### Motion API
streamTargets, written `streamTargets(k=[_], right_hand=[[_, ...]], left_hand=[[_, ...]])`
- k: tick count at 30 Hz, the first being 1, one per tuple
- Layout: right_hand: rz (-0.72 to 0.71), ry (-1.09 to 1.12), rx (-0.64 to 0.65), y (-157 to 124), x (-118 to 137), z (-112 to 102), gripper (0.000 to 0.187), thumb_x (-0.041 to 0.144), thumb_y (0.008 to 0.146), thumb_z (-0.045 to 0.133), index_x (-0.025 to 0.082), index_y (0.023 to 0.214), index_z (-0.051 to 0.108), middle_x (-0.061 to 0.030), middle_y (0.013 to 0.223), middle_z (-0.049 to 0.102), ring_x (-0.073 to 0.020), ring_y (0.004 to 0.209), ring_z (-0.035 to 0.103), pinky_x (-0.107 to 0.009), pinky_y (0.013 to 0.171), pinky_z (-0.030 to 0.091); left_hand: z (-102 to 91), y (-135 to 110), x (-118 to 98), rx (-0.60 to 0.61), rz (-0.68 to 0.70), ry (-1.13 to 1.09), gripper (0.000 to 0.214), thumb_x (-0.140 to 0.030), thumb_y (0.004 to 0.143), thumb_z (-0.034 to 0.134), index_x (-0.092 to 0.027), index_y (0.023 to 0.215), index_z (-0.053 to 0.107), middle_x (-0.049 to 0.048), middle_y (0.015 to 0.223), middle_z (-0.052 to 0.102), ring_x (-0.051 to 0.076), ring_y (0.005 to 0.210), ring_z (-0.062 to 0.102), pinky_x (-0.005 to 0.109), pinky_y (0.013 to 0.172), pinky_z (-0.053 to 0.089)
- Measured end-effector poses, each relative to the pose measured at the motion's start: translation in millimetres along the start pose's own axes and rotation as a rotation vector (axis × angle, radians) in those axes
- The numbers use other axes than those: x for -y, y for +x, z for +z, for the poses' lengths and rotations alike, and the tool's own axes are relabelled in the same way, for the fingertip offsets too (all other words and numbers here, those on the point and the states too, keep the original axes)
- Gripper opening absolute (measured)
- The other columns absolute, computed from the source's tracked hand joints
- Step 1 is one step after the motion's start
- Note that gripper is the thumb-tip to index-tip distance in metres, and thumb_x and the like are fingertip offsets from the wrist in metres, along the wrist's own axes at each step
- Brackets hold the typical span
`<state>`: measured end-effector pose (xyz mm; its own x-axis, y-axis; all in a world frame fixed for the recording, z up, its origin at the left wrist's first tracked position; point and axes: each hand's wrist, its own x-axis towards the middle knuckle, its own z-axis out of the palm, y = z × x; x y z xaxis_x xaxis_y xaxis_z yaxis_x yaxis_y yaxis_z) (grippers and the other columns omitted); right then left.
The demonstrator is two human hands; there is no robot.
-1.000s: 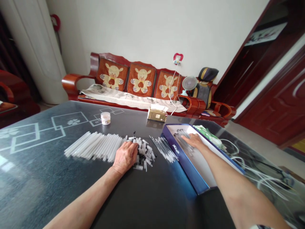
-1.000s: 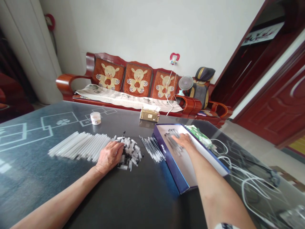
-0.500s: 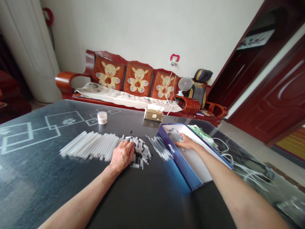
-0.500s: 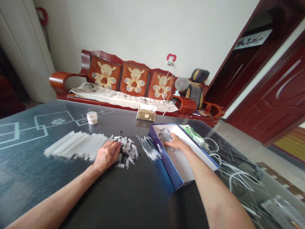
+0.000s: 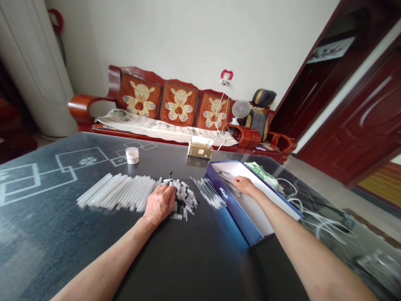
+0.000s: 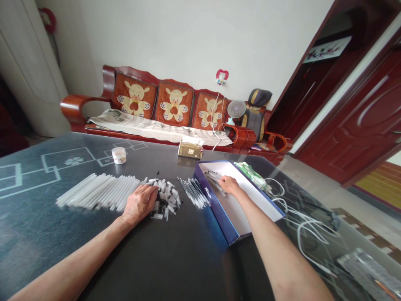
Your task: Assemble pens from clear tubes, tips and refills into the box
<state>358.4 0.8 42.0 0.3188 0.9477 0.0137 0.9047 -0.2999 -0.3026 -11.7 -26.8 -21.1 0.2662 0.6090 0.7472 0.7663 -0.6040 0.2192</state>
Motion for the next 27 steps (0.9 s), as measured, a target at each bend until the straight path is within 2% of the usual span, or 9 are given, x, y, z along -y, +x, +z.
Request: streamTargets(k=[5,9,12,14,15,18,21,24,27], right_hand=[[0.093,0.093,-0.096,-0.4,8.5,3.5,0.015,0.030,0.071,0.065,0.020,0.080,0.072,-0.0028,0.078,0.072,-0.0192,0.074,0.066,-0.026,0.067,0.046],[0.123,0.161,-0.202,-4.5,17.1,-11.4,0.020,0.034,0.073,0.063,0.022,0.086,0.074,-0.0054,0.095,0.073,-0.0229,0.090,0.067,-0.030,0.078,0.049],[0.057,0.288,-0.381,-16.0,35.1,-29.2,0.025,0.038,0.076,0.060,0.022,0.089,0.074,-0.0069,0.100,0.073,-0.0255,0.098,0.065,-0.033,0.086,0.047],[-0.042,0.502,-0.472,-30.4,56.8,-33.9,0.031,0.041,0.074,0.063,0.019,0.093,0.073,-0.0080,0.095,0.073,-0.0243,0.091,0.066,-0.034,0.083,0.048],[-0.093,0.631,-0.473,-39.5,70.2,-32.0,0.036,0.045,0.073,0.064,0.017,0.094,0.073,-0.0080,0.091,0.073,-0.0230,0.085,0.066,-0.034,0.079,0.049],[-0.223,0.977,-0.286,-70.3,114.8,-8.9,0.045,0.051,0.069,0.066,0.017,0.098,0.070,-0.0049,0.082,0.071,-0.0189,0.072,0.065,-0.030,0.065,0.050],[-0.235,1.190,-0.094,-97.4,152.7,29.5,0.039,0.049,0.068,0.069,0.019,0.093,0.067,-0.0020,0.075,0.070,-0.0168,0.069,0.064,-0.026,0.057,0.049],[-0.187,1.350,0.009,-114.5,174.6,62.8,0.035,0.046,0.067,0.072,0.020,0.089,0.064,-0.0010,0.076,0.070,-0.0171,0.069,0.065,-0.026,0.057,0.051],[-0.161,1.453,0.097,-122.4,181.8,79.8,0.033,0.044,0.065,0.074,0.021,0.086,0.063,-0.0007,0.078,0.070,-0.0184,0.071,0.067,-0.027,0.060,0.053]], left_hand=[[0.1,0.0,0.2,-0.015,0.004,0.009,0.018,-0.021,0.092,0.046,-0.020,0.090,0.064,0.0038,0.080,0.063,0.017,0.081,0.058,0.026,0.073,0.047],[0.4,0.2,0.3,-0.025,0.006,0.008,0.018,-0.021,0.092,0.046,-0.019,0.090,0.064,0.0038,0.079,0.063,0.017,0.079,0.058,0.026,0.073,0.047],[0.2,0.8,-0.1,-0.039,0.007,-0.012,0.018,-0.021,0.093,0.045,-0.019,0.092,0.063,0.0042,0.080,0.063,0.017,0.079,0.058,0.027,0.074,0.048],[-1.4,1.7,-1.6,-0.049,0.019,-0.035,0.018,-0.022,0.093,0.045,-0.018,0.096,0.063,0.0048,0.081,0.063,0.017,0.081,0.058,0.028,0.076,0.048],[-2.9,2.4,-2.8,-0.055,0.030,-0.051,0.018,-0.022,0.093,0.045,-0.018,0.098,0.062,0.0051,0.082,0.064,0.018,0.081,0.058,0.029,0.077,0.049],[-9.4,4.8,-8.5,-0.059,0.085,-0.108,0.023,-0.025,0.093,0.046,-0.017,0.110,0.058,0.0062,0.085,0.064,0.018,0.082,0.059,0.032,0.079,0.050],[-14.9,6.3,-13.9,-0.042,0.141,-0.150,0.036,-0.033,0.092,0.048,-0.015,0.123,0.051,0.0076,0.088,0.064,0.020,0.083,0.060,0.034,0.081,0.051],[-14.5,6.0,-15.4,-0.021,0.152,-0.152,0.045,-0.037,0.092,0.050,-0.014,0.130,0.045,0.0092,0.092,0.064,0.020,0.086,0.062,0.035,0.083,0.052],[-9.8,4.8,-13.9,0.018,0.144,-0.155,0.042,-0.037,0.094,0.046,-0.016,0.130,0.044,0.0098,0.096,0.065,0.020,0.089,0.064,0.033,0.082,0.053]])
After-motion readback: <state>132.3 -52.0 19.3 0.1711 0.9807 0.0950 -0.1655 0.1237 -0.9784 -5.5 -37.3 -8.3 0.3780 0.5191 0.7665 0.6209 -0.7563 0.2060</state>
